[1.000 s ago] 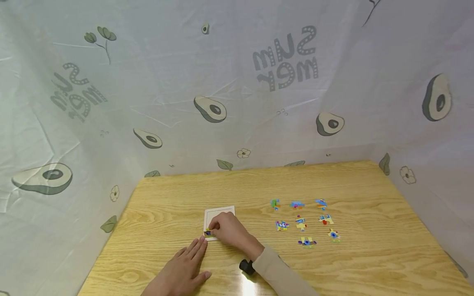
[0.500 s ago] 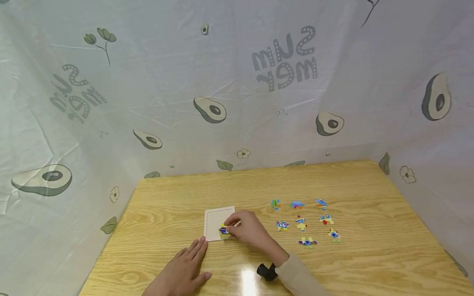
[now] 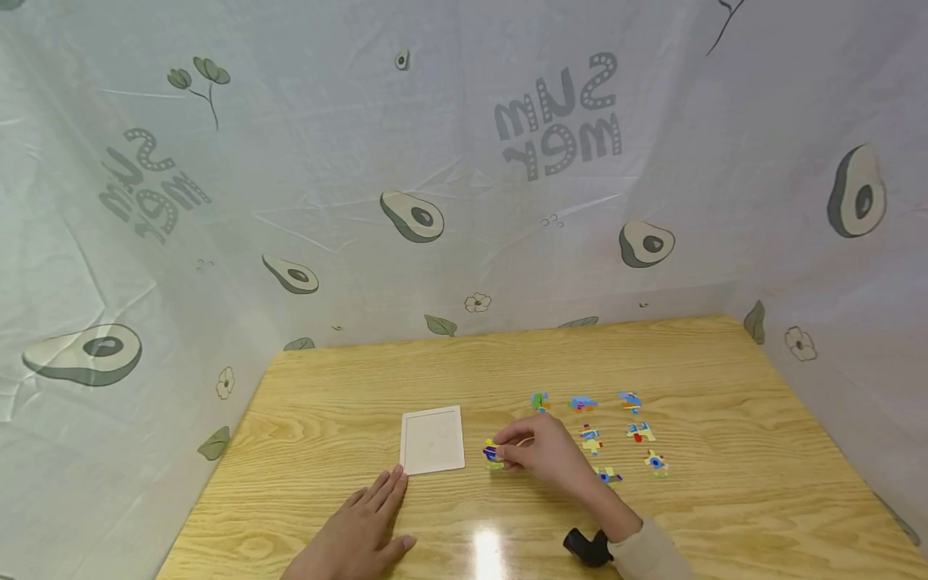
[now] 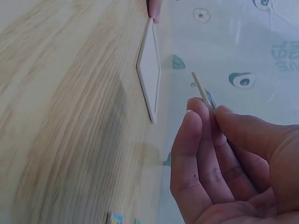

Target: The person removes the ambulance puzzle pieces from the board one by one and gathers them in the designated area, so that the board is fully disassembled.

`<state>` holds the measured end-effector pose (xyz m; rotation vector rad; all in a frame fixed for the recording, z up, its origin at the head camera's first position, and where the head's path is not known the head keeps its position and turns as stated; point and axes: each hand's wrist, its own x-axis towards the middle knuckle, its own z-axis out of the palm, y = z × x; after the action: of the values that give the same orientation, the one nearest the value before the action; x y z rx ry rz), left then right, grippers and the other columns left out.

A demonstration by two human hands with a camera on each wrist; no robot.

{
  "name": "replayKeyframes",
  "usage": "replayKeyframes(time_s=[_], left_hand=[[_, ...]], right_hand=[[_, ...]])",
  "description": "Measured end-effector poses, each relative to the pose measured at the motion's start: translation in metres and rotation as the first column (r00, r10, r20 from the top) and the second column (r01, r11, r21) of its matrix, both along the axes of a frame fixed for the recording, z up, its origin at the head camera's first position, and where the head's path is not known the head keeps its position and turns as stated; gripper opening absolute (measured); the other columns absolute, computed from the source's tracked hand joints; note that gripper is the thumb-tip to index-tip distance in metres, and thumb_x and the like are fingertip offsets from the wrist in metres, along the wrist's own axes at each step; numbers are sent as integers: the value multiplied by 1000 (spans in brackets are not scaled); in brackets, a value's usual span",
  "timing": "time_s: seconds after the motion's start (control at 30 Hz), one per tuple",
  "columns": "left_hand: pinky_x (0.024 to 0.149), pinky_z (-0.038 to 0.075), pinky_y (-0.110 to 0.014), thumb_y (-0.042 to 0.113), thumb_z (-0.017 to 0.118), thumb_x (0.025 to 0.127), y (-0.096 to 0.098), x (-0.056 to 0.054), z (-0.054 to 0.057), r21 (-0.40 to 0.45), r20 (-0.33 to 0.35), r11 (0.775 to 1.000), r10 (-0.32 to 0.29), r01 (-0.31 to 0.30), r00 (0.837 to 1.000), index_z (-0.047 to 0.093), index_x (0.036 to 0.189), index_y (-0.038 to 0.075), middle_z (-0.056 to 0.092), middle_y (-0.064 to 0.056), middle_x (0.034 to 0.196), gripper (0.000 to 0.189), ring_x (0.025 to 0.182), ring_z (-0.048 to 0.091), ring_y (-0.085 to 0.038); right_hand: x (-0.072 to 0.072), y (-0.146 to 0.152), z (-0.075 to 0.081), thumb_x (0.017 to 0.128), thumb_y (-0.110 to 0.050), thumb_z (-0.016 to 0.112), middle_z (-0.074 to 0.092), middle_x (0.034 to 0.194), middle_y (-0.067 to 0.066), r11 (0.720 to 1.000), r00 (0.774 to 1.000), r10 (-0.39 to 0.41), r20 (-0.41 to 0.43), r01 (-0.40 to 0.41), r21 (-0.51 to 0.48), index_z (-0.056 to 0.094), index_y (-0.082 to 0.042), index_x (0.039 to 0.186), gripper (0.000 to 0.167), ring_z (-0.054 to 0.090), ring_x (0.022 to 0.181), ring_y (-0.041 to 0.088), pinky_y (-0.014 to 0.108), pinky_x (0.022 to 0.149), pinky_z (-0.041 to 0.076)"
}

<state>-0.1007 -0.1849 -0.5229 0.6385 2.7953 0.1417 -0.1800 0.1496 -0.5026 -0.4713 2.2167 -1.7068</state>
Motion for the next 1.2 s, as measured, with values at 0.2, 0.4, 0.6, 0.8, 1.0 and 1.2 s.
replayKeyframes(time_s=[0.2, 0.4, 0.6, 0.8, 1.0, 1.2], left_hand=[[123, 38, -61, 65, 46, 104, -1, -2, -3, 8, 5, 1000, 0, 0, 1000, 31, 165, 5, 26, -13, 175, 87, 161, 32, -34], [124, 38, -60, 65, 45, 104, -1, -2, -3, 9, 3, 1000, -7, 7, 1000, 30, 165, 5, 26, -13, 175, 87, 161, 32, -34], [124, 37, -59, 65, 46, 104, -1, -2, -3, 4, 0, 1000, 0, 0, 1000, 30, 165, 6, 26, -12, 175, 87, 161, 32, -33], [125, 37, -58, 66, 46, 104, -2, -2, -3, -1, 5, 1000, 8, -8, 1000, 29, 166, 7, 26, -10, 175, 87, 161, 30, -32], [125, 36, -58, 66, 44, 104, -1, -1, -2, -2, 19, 1000, 13, -13, 1000, 28, 167, 8, 24, -10, 176, 87, 162, 29, -32], [125, 37, -58, 65, 45, 105, 0, -1, -2, -6, 10, 1000, 12, -12, 1000, 29, 166, 7, 25, -10, 175, 86, 162, 30, -32]], right_hand=[[6, 25, -1, 98, -8, 72, 77, 103, 20, 998, 1000, -20, 5, 20, 58, 74, 10, 113, 23, 78, 81, 29, 36, 73, 67], [15, 42, -8, 97, -9, 74, 78, 97, 15, 993, 999, -43, 32, 40, 111, 75, 8, 109, 21, 77, 77, 23, 32, 69, 65], [20, 53, -20, 97, -8, 73, 78, 94, 16, 995, 997, -31, 65, 24, 101, 74, 9, 109, 21, 74, 73, 19, 30, 62, 63], [22, 61, -25, 98, -8, 72, 77, 94, 15, 993, 999, -20, 50, 13, 118, 73, 10, 110, 22, 71, 71, 14, 30, 60, 62], [23, 68, -26, 97, -3, 71, 76, 91, 14, 985, 998, -46, 37, 40, 166, 73, 10, 109, 17, 69, 69, 13, 29, 58, 62], [24, 69, -27, 97, -3, 71, 74, 86, 10, 975, 994, -94, 59, 80, 207, 73, 8, 108, 15, 69, 67, 15, 28, 57, 61]])
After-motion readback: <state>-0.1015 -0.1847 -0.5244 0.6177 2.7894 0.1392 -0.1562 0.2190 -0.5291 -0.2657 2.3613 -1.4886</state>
